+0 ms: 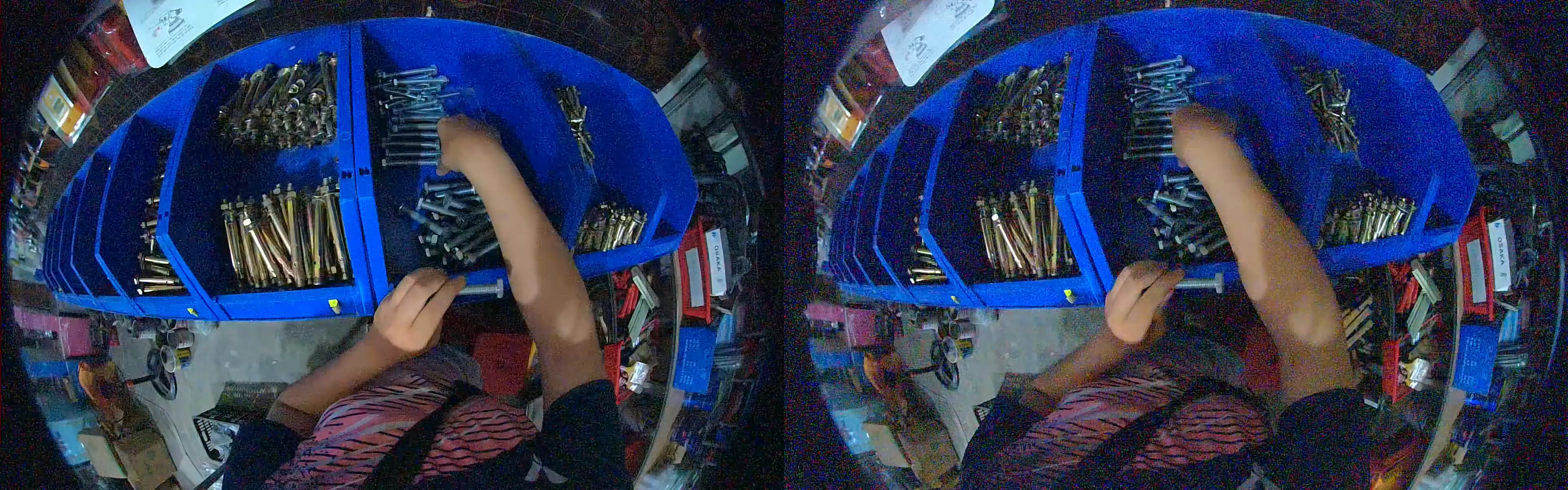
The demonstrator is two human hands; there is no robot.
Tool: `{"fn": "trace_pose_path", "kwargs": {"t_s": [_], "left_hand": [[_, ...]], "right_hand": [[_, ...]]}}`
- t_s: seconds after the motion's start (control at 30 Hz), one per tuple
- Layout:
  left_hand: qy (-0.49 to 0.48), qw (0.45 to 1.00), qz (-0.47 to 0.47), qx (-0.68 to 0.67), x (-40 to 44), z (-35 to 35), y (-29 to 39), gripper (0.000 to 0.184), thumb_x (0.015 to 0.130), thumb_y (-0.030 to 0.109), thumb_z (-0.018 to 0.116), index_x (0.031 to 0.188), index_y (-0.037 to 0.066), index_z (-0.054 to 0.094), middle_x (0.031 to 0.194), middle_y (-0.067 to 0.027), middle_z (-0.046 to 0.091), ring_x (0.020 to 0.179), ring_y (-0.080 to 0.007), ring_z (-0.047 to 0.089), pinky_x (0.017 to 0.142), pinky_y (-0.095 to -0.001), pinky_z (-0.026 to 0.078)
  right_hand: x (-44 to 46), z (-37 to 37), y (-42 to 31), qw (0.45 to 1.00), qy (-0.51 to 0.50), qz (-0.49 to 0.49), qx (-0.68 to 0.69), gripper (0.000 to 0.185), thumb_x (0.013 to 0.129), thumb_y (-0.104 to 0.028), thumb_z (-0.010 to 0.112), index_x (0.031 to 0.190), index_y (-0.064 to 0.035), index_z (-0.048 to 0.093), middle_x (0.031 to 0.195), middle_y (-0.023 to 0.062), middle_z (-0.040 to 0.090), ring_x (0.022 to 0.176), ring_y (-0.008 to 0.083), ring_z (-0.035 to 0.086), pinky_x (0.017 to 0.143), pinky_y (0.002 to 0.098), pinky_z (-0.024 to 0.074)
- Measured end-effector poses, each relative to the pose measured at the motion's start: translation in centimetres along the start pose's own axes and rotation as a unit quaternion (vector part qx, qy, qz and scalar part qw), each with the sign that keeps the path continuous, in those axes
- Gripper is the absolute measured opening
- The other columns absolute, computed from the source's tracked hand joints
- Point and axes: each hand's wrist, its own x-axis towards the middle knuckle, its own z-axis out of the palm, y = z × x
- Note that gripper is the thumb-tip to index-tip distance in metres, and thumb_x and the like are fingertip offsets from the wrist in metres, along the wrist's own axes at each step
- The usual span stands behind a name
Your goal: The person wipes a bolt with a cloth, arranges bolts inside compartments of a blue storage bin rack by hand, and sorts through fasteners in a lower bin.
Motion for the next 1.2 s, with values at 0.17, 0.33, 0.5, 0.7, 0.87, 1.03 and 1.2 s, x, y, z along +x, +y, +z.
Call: {"fn": "trace_pose_path", "kwargs": {"t_s": [0.17,0.33,0.5,0.7,0.87,1.03,1.2], "left_hand": [[-0.003,1.000,0.003,0.006,-0.1,0.1,0.0,0.038,0.054,-0.001,0.050,0.091,-0.005,0.054,0.081,-0.0157,0.049,0.075,-0.0281,0.051,0.068,-0.0335,0.045],[-0.008,1.000,-0.004,-0.002,0.1,-0.1,0.1,0.038,0.054,-0.001,0.050,0.091,-0.005,0.054,0.081,-0.0155,0.049,0.076,-0.0276,0.051,0.068,-0.0331,0.045],[-0.013,1.000,-0.006,0.005,0.2,-0.2,0.1,0.037,0.054,0.000,0.050,0.090,-0.005,0.054,0.080,-0.0153,0.050,0.076,-0.0276,0.051,0.069,-0.0328,0.045],[-0.008,1.000,-0.010,-0.003,0.3,-0.1,0.2,0.037,0.053,0.000,0.050,0.090,-0.005,0.054,0.079,-0.0153,0.049,0.075,-0.0274,0.051,0.068,-0.0328,0.045],[-0.007,1.000,-0.011,-0.011,0.1,-0.1,0.2,0.037,0.053,-0.001,0.050,0.089,-0.006,0.054,0.078,-0.0154,0.049,0.074,-0.0272,0.051,0.067,-0.0328,0.045],[0.009,1.000,0.003,-0.001,0.2,-0.1,0.1,0.037,0.053,-0.001,0.050,0.089,-0.006,0.055,0.077,-0.0153,0.050,0.073,-0.0269,0.051,0.067,-0.0321,0.045],[0.007,1.000,0.008,-0.001,0.2,0.0,0.0,0.037,0.054,-0.001,0.050,0.090,-0.005,0.054,0.078,-0.0152,0.050,0.073,-0.0268,0.052,0.066,-0.0316,0.046]], "right_hand": [[-0.6,-0.8,-0.2,0.999,-0.023,0.027,0.016,0.046,0.055,-0.022,0.072,0.093,-0.0011,0.055,0.096,0.0156,0.055,0.090,0.0305,0.053,0.074,0.0398,0.0440],[-0.4,-0.8,-0.1,0.999,-0.033,0.019,0.012,0.046,0.057,-0.023,0.071,0.094,-0.0018,0.055,0.098,0.0160,0.054,0.090,0.0306,0.053,0.074,0.0400,0.0441],[-0.6,-1.3,0.4,0.997,0.059,0.027,0.034,0.034,0.063,-0.019,0.063,0.093,-0.0047,0.056,0.095,0.0153,0.055,0.086,0.0306,0.054,0.072,0.0401,0.0441],[1.9,1.3,0.4,0.937,0.333,-0.061,0.087,0.023,0.070,-0.007,0.051,0.092,-0.0082,0.057,0.088,0.0137,0.056,0.081,0.0306,0.054,0.070,0.0402,0.0439],[2.7,1.9,0.5,0.960,0.268,-0.065,0.047,0.016,0.069,-0.007,0.052,0.084,-0.0081,0.058,0.083,0.0125,0.057,0.081,0.0294,0.053,0.067,0.0406,0.0434],[2.9,2.1,0.9,0.938,0.325,-0.121,0.016,0.012,0.071,-0.008,0.051,0.081,-0.0067,0.057,0.083,0.0123,0.056,0.078,0.0290,0.053,0.066,0.0403,0.0435],[3.0,1.2,0.9,0.885,0.389,-0.167,0.196,0.013,0.073,-0.011,0.052,0.083,-0.0038,0.055,0.082,0.0143,0.055,0.076,0.0290,0.054,0.063,0.0377,0.0428]]}}
